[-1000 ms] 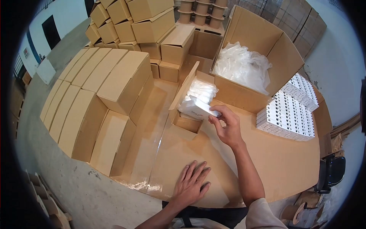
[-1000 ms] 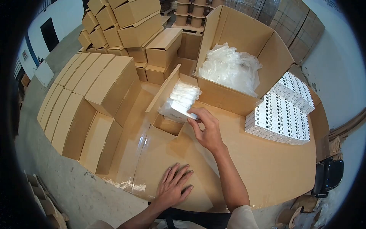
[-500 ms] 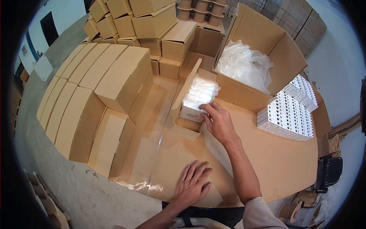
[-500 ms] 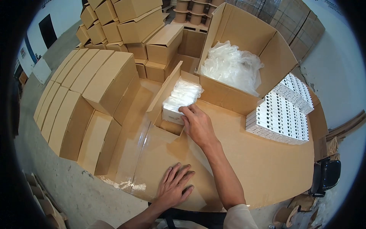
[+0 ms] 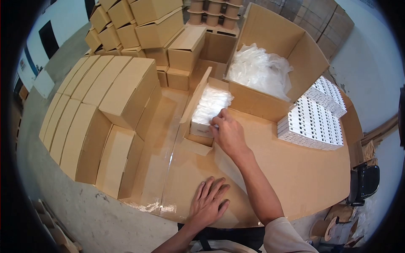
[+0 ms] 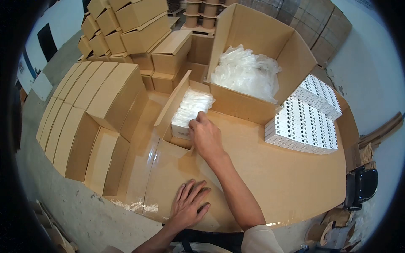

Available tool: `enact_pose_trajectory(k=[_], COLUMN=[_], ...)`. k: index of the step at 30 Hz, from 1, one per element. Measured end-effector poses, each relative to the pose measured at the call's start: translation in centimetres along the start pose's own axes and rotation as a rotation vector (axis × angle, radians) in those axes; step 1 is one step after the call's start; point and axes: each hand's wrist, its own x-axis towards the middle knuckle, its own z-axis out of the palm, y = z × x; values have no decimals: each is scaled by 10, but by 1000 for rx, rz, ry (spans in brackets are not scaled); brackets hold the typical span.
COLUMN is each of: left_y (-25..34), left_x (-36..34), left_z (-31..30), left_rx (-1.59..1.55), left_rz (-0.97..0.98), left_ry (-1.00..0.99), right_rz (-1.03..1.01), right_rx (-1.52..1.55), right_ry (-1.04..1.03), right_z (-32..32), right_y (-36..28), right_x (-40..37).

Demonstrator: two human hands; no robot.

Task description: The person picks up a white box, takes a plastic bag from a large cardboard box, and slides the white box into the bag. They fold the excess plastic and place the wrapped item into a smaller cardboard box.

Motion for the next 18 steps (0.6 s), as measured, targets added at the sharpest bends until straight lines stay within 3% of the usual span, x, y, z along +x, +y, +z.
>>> enact_pose_trajectory(k=[4, 7, 18], left_y=[2, 4, 9], left_x=[12, 32, 135], left_z=[5, 14, 61], left_rx=[49, 102, 237], left_rz=[35, 89, 172], left_ry=[-4, -5, 19], right_rz=[10, -206, -12], right_rx=[89, 310, 355], right_ry=[-49, 61, -86], right_z=[-3, -11, -91], right_y=[6, 22, 141], right_x=[-14, -31, -133])
